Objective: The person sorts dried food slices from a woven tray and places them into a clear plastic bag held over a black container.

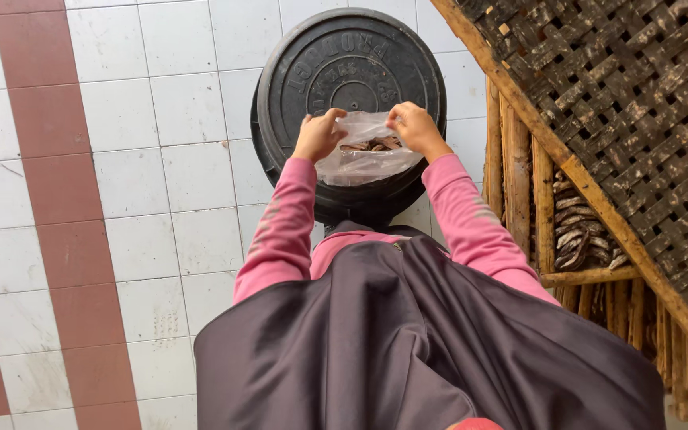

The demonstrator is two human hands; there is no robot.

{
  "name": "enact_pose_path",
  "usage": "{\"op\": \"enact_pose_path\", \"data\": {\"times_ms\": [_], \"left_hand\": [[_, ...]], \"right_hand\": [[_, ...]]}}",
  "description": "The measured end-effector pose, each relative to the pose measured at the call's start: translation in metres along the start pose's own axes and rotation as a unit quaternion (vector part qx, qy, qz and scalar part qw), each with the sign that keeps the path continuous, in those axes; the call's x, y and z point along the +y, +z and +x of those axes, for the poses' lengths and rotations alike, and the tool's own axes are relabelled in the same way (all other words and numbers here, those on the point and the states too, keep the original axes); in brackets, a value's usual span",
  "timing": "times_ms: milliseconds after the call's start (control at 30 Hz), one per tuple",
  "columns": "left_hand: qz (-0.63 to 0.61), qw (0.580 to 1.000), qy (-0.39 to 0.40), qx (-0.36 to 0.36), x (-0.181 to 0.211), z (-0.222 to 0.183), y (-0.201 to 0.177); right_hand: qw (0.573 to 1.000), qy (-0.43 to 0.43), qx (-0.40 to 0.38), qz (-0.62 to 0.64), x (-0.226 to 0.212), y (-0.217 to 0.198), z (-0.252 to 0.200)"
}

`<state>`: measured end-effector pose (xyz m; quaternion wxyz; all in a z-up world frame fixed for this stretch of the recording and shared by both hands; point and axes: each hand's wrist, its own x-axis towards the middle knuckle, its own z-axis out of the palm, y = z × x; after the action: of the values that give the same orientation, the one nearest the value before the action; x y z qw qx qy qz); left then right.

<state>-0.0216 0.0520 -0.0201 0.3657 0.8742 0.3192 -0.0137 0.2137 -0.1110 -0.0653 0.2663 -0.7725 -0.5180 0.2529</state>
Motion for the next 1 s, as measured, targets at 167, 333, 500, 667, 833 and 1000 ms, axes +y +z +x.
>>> {"op": "enact_pose_path", "data": {"times_ms": [167,333,500,667,833,1000], "left_hand": [[-0.243,0.968,-0.020,-0.065,-0.041,0.065,0.026],[-0.502,0.824,-0.144,-0.221,-0.086,0.103,0.070],[-0.282,0.934,-0.211,0.066,-0.081,0.091,0.041],[-0.002,0.958,-0.232,0.168,-0.034,0.019,0.021],[-0.133,0.950,-0.266,0.094,-0.044,-0.015,0.075],[-0.695,0.688,-0.196,0.072,-0.098,-0.009,0.105]], "right_hand": [[0.906,0.199,-0.143,0.346,0.028,-0.010,0.033],[0.746,0.279,-0.231,0.559,0.061,-0.004,0.048],[0.884,0.260,0.008,0.387,0.046,0.012,0.060],[0.958,0.141,0.218,-0.120,-0.007,0.015,0.000],[0.958,0.248,0.144,-0.030,0.002,0.040,-0.032],[0.769,0.257,0.065,0.583,0.074,0.031,-0.022]]}}
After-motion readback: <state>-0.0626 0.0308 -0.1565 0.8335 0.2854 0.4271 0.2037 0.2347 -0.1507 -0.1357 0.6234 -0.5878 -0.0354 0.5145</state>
